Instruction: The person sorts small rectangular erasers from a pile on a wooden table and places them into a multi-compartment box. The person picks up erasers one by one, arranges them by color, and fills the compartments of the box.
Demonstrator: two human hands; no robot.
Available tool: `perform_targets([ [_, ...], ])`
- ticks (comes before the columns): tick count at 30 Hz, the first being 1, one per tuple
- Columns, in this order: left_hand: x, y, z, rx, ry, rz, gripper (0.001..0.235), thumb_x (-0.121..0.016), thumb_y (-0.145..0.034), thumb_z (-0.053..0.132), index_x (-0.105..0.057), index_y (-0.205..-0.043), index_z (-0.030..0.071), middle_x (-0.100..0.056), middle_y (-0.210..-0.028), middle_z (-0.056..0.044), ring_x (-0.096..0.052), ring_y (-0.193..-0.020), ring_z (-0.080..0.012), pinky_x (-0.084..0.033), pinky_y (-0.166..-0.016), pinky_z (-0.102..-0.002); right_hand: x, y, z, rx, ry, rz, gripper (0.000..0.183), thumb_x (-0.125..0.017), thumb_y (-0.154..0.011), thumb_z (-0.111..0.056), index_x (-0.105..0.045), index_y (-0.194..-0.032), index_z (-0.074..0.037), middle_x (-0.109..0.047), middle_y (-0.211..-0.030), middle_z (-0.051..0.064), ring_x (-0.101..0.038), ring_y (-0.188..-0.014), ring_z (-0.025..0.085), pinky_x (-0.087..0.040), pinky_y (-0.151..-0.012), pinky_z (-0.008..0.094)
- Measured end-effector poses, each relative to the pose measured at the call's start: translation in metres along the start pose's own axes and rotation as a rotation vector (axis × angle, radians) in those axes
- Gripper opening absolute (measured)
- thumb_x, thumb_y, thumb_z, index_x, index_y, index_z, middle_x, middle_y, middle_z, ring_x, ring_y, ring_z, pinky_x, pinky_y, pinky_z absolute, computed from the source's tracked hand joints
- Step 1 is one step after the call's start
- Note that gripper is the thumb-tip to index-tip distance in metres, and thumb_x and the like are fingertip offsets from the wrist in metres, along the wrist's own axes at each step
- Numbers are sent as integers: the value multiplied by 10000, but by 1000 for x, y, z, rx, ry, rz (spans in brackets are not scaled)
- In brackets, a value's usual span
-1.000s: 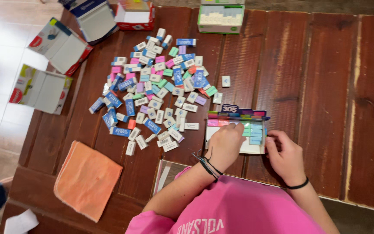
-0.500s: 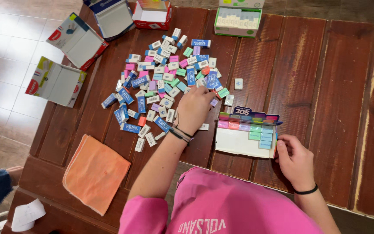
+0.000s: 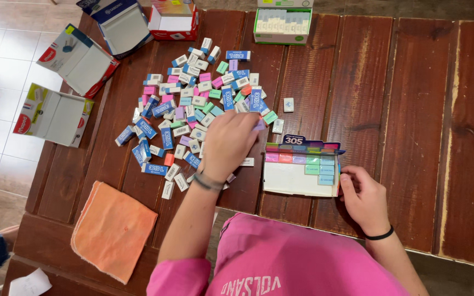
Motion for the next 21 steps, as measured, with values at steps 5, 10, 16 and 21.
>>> perform_targets([
  [5, 61, 12, 78, -111, 214, 53, 166, -712, -950, 222, -708, -1114, 194, -715, -1029, 19, -665, -917, -192, -507, -810, -337, -1, -3, 9, 11, 25, -1, 144, -636, -1023, -86, -734, -1112, -29, -745, -889, 248, -725, -639, 336, -612, -471, 391],
  [10, -37, 51, 122, -211, 140, -144, 78, -701, -856, 90, -703, -820, 159, -657, -775, 11, -617, -789, -178, -481, -699, -302, -2, -5, 13, 23, 61, -6, 149, -649, -1000, -81, -737, -1113, -39, -750, -892, 244, -729, -653, 349, -617, -464, 407],
  [16, -70, 57, 122, -161, 70, -156, 141, -682, -821, 56, -658, -716, 146, -628, -723, -18, -607, -778, -196, -479, -663, -286, -2, -3, 15, 29, 26, -18, 149, -649, -995, -91, -737, -1107, -46, -754, -891, 233, -734, -658, 334, -630, -483, 397],
  [21, -76, 58, 120, -96, 101, -155, 130, -644, -892, 81, -690, -818, 178, -607, -814, 5, -604, -842, -171, -479, -670, -262, -3, -6, 13, 44, 44, -21, 140, -652, -995, -97, -730, -1099, -46, -755, -878, 221, -732, -642, 322, -626, -466, 387],
])
Point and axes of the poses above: each hand's wrist, its own y-axis away from the middle knuckle, its own x-axis out of the back of the hand, z = x × y, the point moved 10 cm from there along -y, towards the middle knuckle
